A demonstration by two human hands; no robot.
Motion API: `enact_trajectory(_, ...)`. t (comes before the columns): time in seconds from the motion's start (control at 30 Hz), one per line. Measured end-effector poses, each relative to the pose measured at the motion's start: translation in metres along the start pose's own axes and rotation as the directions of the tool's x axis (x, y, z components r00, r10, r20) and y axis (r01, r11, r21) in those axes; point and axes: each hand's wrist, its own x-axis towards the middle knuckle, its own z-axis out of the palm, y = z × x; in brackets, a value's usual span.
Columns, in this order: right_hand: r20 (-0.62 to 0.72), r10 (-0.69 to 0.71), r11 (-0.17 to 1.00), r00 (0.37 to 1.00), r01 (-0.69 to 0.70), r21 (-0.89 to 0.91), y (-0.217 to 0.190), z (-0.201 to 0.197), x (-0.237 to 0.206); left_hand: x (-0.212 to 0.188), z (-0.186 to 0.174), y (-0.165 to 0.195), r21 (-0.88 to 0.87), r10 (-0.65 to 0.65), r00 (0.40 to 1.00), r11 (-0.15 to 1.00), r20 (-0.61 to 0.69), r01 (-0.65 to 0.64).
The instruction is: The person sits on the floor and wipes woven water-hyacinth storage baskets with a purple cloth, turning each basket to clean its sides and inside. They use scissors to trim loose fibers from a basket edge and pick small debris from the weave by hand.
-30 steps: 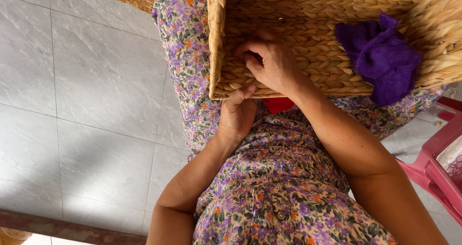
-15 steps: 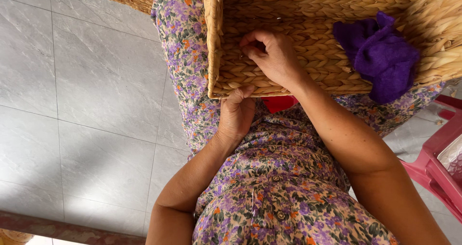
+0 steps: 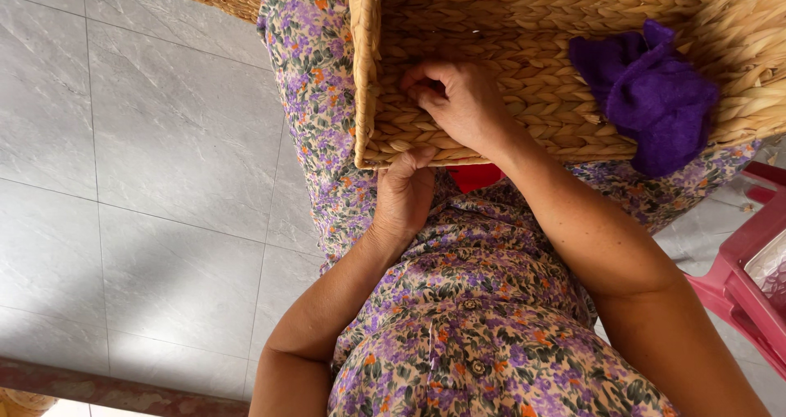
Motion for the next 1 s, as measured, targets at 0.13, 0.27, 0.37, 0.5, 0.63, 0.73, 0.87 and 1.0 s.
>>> enact_trajectory(0.13,-0.022,-0.043,0.999,0.999,0.043,0.025,0.002,0.003,-0.002,0.001,-0.015,-0.009,0.002,0.020,1.000,1.000,0.022,-0.020)
enact_trajectory(0.27,0.028,-0.012,1.000,1.000,0.011,0.023,0.004,0.001,-0.003,0.002,-0.023,-0.012,0.038,0.015,0.999,0.999,0.029,-0.016)
enact_trajectory(0.37,0.032,-0.117,0.985,0.993,0.120,-0.126,0.004,-0.002,-0.003,0.002,-0.020,-0.009,0.037,-0.009,1.000,0.999,-0.005,0.009)
enact_trajectory(0.5,0.030,-0.116,0.989,0.993,0.118,-0.091,0.003,-0.002,-0.003,0.000,-0.010,-0.003,0.039,-0.024,0.999,0.999,-0.032,0.025)
enact_trajectory(0.63,0.001,0.013,1.000,1.000,-0.013,-0.003,0.005,0.000,-0.004,-0.001,-0.004,-0.001,0.046,-0.008,1.000,0.999,-0.024,0.010)
enact_trajectory(0.73,-0.041,-0.046,0.998,0.998,0.047,0.029,0.007,0.000,-0.003,0.000,-0.001,0.000,0.038,-0.002,1.000,0.999,-0.029,0.003)
enact_trajectory(0.87,0.005,0.023,1.000,1.000,-0.023,-0.017,0.007,0.000,-0.003,0.001,0.001,0.000,0.039,-0.014,0.999,0.999,-0.031,0.015)
enact_trajectory(1.0,-0.011,-0.161,0.987,0.987,0.161,-0.026,0.005,-0.001,-0.004,0.001,0.001,0.000,0.027,0.000,1.000,1.000,-0.007,0.001)
